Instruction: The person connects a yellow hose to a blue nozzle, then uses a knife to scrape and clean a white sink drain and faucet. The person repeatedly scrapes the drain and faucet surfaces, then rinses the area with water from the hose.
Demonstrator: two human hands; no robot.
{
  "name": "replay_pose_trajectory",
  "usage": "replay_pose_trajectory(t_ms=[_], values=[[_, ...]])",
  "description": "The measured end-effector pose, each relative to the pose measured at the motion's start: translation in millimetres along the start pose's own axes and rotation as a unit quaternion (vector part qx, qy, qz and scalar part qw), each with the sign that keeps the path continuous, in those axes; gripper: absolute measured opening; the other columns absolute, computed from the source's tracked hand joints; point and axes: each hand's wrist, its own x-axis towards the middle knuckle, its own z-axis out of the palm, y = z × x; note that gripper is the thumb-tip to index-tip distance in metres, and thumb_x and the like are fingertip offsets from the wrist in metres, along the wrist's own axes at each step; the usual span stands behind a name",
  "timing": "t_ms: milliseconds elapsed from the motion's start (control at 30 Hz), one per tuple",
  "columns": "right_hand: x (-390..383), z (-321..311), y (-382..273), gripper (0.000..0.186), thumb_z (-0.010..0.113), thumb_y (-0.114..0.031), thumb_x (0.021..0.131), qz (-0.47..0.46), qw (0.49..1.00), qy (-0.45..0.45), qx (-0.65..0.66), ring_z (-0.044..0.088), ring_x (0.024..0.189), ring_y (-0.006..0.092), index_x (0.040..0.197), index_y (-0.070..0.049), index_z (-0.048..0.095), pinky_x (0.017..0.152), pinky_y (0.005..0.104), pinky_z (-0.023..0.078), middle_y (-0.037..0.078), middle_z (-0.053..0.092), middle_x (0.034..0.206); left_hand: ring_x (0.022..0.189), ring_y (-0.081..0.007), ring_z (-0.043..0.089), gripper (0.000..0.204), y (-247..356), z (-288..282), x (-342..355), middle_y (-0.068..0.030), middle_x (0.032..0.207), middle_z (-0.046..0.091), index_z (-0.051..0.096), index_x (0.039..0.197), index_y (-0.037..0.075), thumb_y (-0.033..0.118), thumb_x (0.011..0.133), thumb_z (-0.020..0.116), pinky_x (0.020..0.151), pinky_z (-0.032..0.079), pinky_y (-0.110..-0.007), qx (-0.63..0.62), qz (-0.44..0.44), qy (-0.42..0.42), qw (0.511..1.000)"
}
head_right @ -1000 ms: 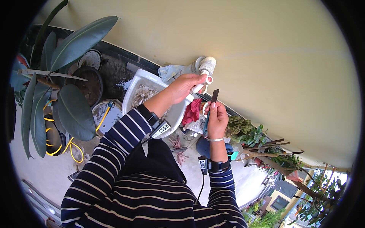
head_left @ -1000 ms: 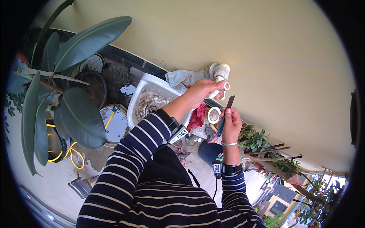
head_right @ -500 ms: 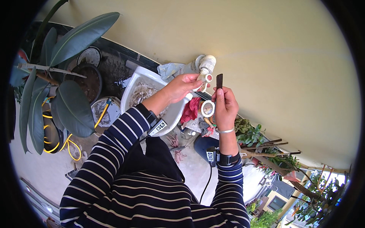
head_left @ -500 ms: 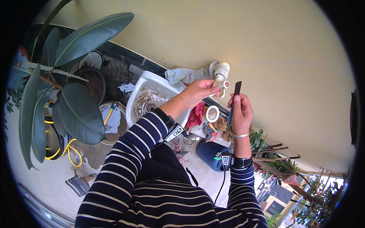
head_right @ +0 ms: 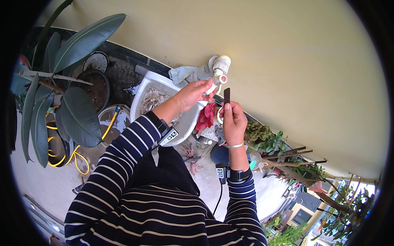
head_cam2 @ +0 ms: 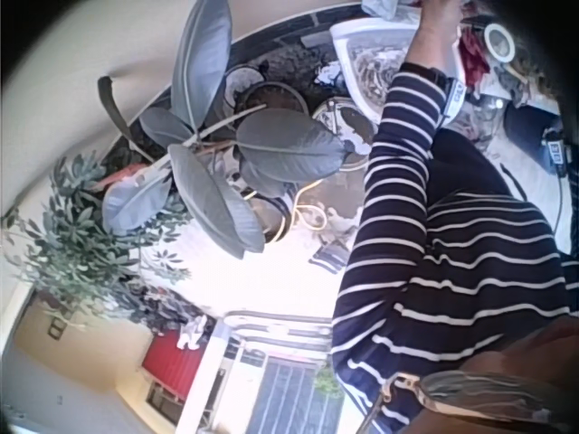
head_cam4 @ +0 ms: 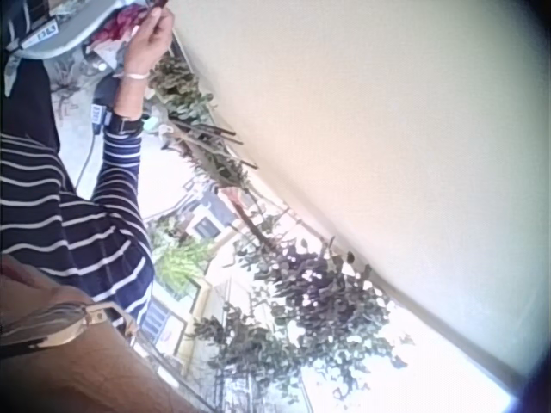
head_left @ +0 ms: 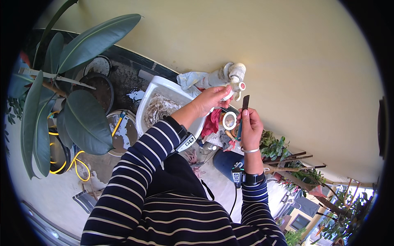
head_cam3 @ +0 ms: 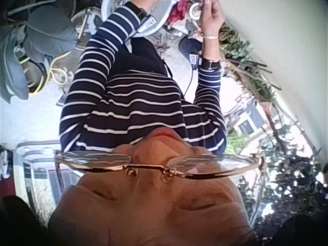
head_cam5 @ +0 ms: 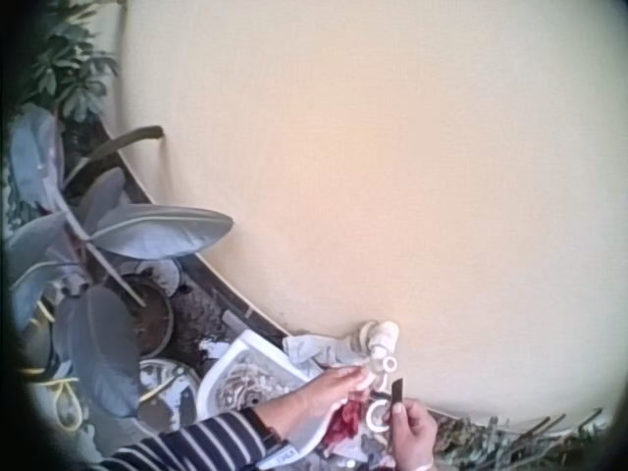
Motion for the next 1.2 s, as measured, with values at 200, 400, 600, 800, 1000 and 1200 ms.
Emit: replay_pose_trajectory(t_ms=[200, 400, 600, 800, 1000, 1200], values=[[-14, -7, 12, 0.018, 0.053, -0.013, 0.105, 0.022, 0.999, 0.002, 0.026, 0.052, 0.071, 0.0062, 0.102, 0.001, 0.063, 0.066, 0.0218, 0.045, -0.001, 0.06, 0.08, 0.094, -0.0148, 0.062, 0.03, 0, -4, -8, -0.0033, 0.103, 0.064, 0.063, 0.115, 0.005, 0.032, 0.104, 0.056, 0.1, 0.049, -0.038, -0.124, 0.005, -0.027, 0.992], [-25, -13, 23, 0.018, 0.054, -0.016, 0.105, 0.028, 0.999, 0.003, 0.029, 0.054, 0.072, 0.0079, 0.102, 0.0, 0.062, 0.068, 0.0229, 0.047, 0.0, 0.061, 0.082, 0.101, -0.0154, 0.06, 0.032, 1, -5, -15, -0.0049, 0.11, 0.062, 0.061, 0.12, 0.002, 0.028, 0.102, 0.059, 0.106, 0.046, -0.04, -0.13, 0.025, -0.036, 0.99], [-35, -18, 34, 0.016, 0.055, -0.012, 0.104, 0.024, 1.0, 0.007, 0.001, 0.054, 0.071, 0.0067, 0.099, 0.001, 0.063, 0.066, 0.0219, 0.046, 0.0, 0.061, 0.081, 0.1, -0.0137, 0.06, 0.036, -5, 6, -13, -0.0034, 0.106, 0.063, 0.062, 0.12, 0.002, 0.034, 0.103, 0.056, 0.102, 0.047, -0.037, -0.03, 0.059, 0.023, 0.998], [-45, -20, 41, 0.016, 0.055, -0.013, 0.104, 0.039, 0.998, 0.008, 0.048, 0.055, 0.07, 0.0075, 0.099, 0.0, 0.063, 0.066, 0.0228, 0.048, 0.0, 0.061, 0.079, 0.093, -0.0093, 0.059, 0.039, -2, 13, -8, -0.0004, 0.092, 0.064, 0.066, 0.112, 0.002, 0.037, 0.106, 0.05, 0.093, 0.047, -0.031, 0.197, 0.093, 0.082, 0.973], [-65, -35, 59, 0.017, 0.056, -0.013, 0.103, 0.039, 0.998, 0.043, 0.008, 0.056, 0.068, 0.0065, 0.095, 0.0, 0.062, 0.063, 0.0224, 0.047, -0.001, 0.061, 0.077, 0.092, -0.0408, 0.06, 0.042, 23, 46, -18, -0.0208, 0.097, 0.063, 0.062, 0.108, -0.002, 0.036, 0.106, 0.043, 0.083, 0.047, -0.046, 0.538, 0.309, 0.263, 0.739], [-105, -60, 127, 0.017, 0.057, -0.014, 0.103, 0.127, 0.987, 0.097, -0.018, 0.055, 0.064, 0.0058, 0.093, -0.001, 0.062, 0.059, 0.0226, 0.046, -0.001, 0.06, 0.073, 0.08, -0.0401, 0.066, 0.03, 48, 105, -16, -0.0201, 0.083, 0.067, 0.063, 0.09, 0.0, 0.025, 0.101, 0.05, 0.071, 0.051, -0.05, 0.814, 0.113, 0.233, 0.52]])
